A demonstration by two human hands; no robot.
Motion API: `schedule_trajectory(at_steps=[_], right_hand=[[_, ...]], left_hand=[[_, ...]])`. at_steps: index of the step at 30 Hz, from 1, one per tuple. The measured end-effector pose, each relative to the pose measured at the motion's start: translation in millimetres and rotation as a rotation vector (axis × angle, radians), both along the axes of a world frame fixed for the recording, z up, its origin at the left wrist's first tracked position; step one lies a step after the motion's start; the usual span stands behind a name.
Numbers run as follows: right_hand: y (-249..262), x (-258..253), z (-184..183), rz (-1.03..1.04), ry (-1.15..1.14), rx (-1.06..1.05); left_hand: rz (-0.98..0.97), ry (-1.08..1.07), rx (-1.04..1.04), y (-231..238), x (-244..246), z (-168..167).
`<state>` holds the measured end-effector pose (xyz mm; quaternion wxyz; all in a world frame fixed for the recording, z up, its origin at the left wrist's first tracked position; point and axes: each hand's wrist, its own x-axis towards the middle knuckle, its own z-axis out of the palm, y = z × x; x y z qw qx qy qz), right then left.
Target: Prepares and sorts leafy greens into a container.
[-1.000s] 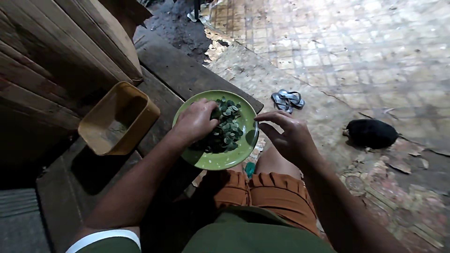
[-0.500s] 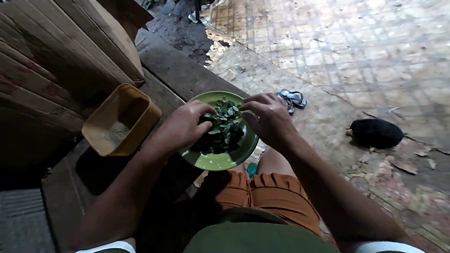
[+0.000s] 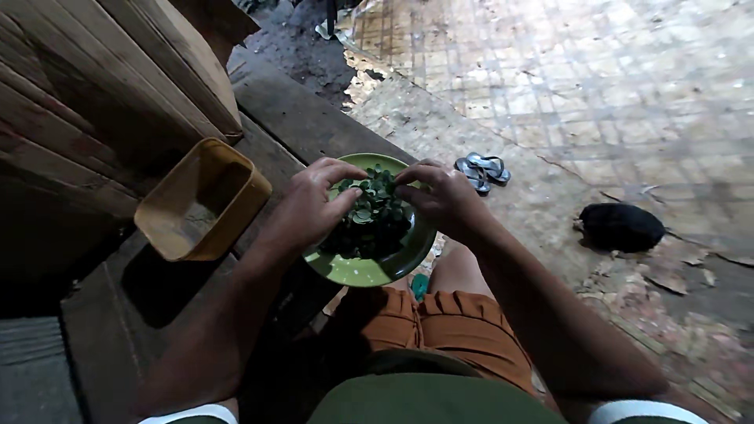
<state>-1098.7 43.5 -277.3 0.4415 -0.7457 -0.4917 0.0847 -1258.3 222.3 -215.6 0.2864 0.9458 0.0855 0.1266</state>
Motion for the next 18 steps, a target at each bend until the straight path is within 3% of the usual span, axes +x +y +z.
schedule_trajectory(at_steps=[11, 18], right_hand=[[-2, -13, 7, 0.061, 0.138, 0.079], [-1, -21, 13, 0.096, 0.382, 0.162]], left_hand=[[-0.011, -0.044, -0.092, -11, 6, -10], [0.041, -0.075, -0.199, -7, -7, -5]])
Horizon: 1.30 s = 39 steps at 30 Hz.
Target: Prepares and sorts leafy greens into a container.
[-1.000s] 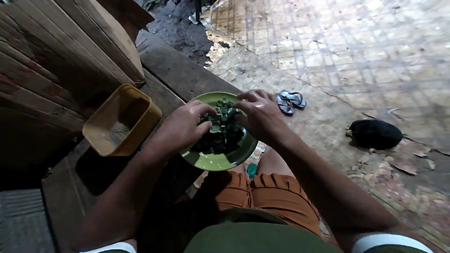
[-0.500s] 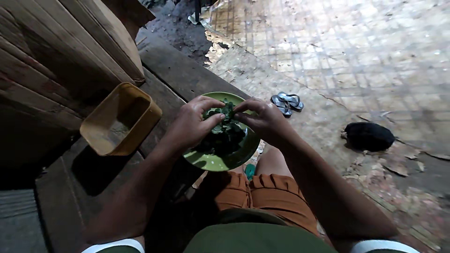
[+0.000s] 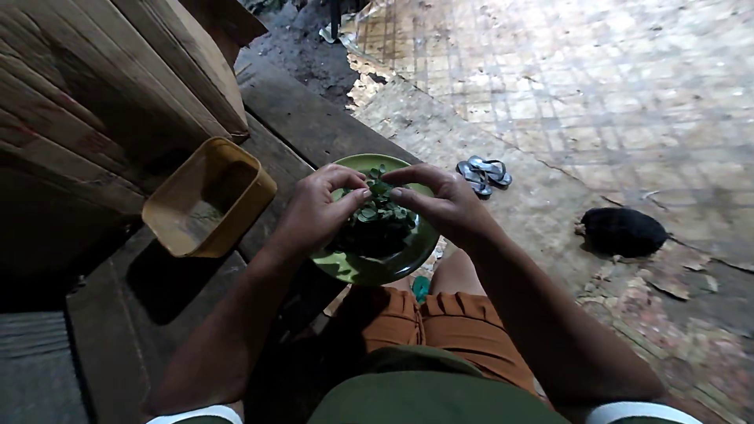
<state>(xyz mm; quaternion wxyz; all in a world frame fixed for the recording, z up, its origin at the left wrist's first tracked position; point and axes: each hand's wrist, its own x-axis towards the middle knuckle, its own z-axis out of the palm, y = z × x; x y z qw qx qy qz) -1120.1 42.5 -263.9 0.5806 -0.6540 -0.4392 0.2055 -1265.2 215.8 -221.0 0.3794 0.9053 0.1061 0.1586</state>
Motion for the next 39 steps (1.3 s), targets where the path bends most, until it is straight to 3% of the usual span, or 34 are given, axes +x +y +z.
schedule_trajectory(at_steps=[5, 10, 18, 25, 35, 39], right_hand=[[9, -6, -2, -0.035, -0.157, 0.073], [6, -8, -2, -0.057, -0.144, 0.058], [2, -2, -11, -0.104, -0.17, 0.05], [-3, 0, -10, -0.143, -0.14, 0.015], [-2, -2, -6, -0.098, -0.16, 0.014], [0, 11, -11, -0.156, -0.276, -0.036]], left_hand=[[0.0, -0.002, -0.089, -2, -5, 0], [-0.028, 0.035, -0.246, -12, -4, 5], [0.0, -0.109, -0.071, -19, 2, -7], [-0.047, -0.012, 0.1, -19, -4, -3], [0.017, -0.085, 0.322, -23, 6, -11], [0.075, -0.114, 0.334, -7, -3, -5]])
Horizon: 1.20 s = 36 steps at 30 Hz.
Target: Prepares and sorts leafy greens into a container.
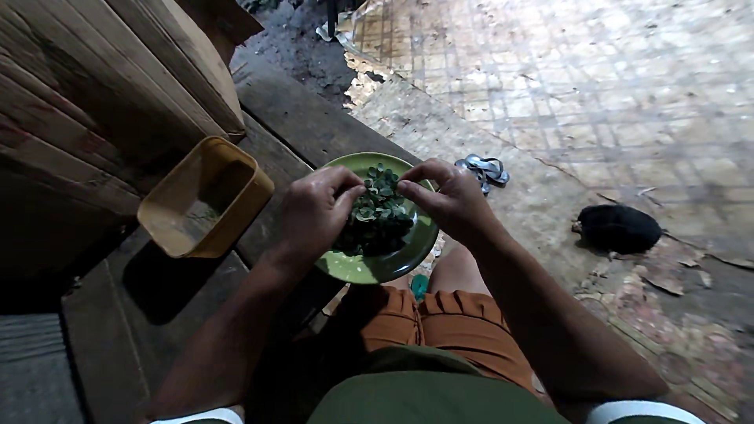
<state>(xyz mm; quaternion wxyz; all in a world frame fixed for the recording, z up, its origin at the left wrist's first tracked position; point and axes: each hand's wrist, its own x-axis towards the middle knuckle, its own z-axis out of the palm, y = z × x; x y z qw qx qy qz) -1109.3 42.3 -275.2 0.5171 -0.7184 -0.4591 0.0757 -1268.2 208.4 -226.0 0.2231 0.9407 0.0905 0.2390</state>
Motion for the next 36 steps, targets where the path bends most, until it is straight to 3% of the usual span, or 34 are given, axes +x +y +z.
schedule_trajectory(at_steps=[6, 12, 15, 20, 24, 30, 36], right_hand=[[-3, 9, 10, 0.104, -0.309, -0.306], [-4, 13, 10, 0.028, -0.401, -0.369], [-1, 7, 3, 0.038, -0.42, -0.313], [0, 3, -3, 0.016, -0.462, -0.251], [-5, 2, -4, -0.038, -0.452, -0.251], [-14, 1, -7, -0.077, -0.376, -0.204], [-8, -11, 5, 0.003, -0.157, -0.029]], left_hand=[[0.252, 0.068, 0.15, 44, -41, 33], [0.612, 0.266, 0.236, 99, -73, 50], [0.518, 0.308, 0.258, 99, -73, 45], [0.064, 0.179, 0.212, 51, -46, 21], [-0.208, 0.26, 0.229, 20, -21, -4], [-0.195, 0.205, 0.17, 21, -8, -18], [-0.022, 0.141, -0.386, 18, -17, 9]])
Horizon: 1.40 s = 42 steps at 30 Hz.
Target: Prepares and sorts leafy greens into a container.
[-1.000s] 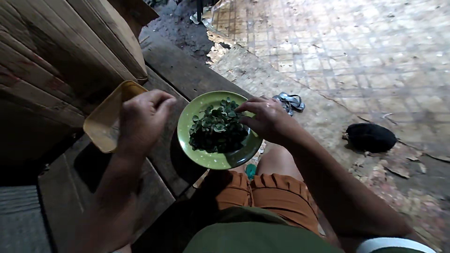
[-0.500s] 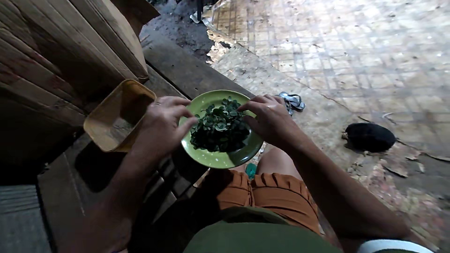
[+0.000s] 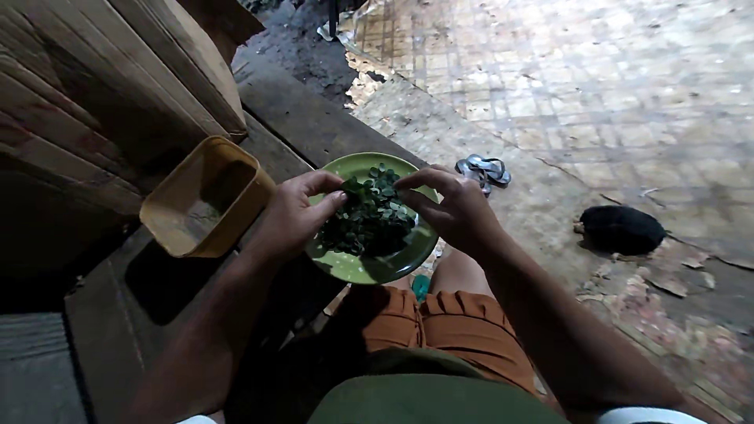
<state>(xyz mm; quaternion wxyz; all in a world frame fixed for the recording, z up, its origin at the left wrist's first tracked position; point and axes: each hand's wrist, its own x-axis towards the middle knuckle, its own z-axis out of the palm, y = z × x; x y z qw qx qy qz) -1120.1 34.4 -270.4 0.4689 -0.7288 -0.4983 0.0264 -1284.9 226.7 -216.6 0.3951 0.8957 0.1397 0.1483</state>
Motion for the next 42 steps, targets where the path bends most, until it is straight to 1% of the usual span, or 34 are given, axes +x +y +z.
schedule_trajectory(at_steps=[3, 6, 8, 11, 13, 17, 24, 27, 29, 35, 37, 39, 42], right_hand=[[10, -8, 7, 0.108, 0.1, 0.092], [22, -17, 13, 0.175, 0.145, 0.117], [28, -18, 12, 0.193, 0.117, 0.132], [30, -14, 8, 0.195, 0.112, 0.132], [27, -8, 7, 0.169, 0.19, 0.1], [24, -3, 4, 0.173, 0.356, 0.117], [23, -4, 1, 0.206, 0.465, 0.168], [20, -6, 3, 0.177, 0.523, 0.16], [18, -5, 2, 0.148, 0.5, 0.126], [9, 1, -4, 0.151, 0.186, -0.064], [5, -1, -3, 0.137, 0.087, -0.104], [2, -2, -3, 0.099, -0.014, -0.128], [0, -3, -7, 0.043, -0.098, -0.107]], left_hand=[[0.001, 0.004, -0.121, -4, 0, 4], [-0.02, 0.011, -0.105, -6, 2, 2], [-0.045, 0.007, -0.095, -6, 3, -1], [-0.051, 0.005, -0.077, -4, 1, -2], [-0.032, 0.016, -0.086, -2, -2, -1], [-0.017, 0.034, -0.119, 0, -5, -3], [-0.002, -0.001, -0.136, -1, -3, -6], [0.009, -0.003, -0.14, -1, -4, -7], [0.009, -0.005, -0.133, 0, -5, -8], [0.037, -0.029, -0.027, 0, -6, -10], [0.019, -0.04, 0.066, 0, -8, -11], [-0.035, -0.031, 0.206, 2, -13, -11], [-0.076, 0.069, 0.416, -1, -22, -10]])
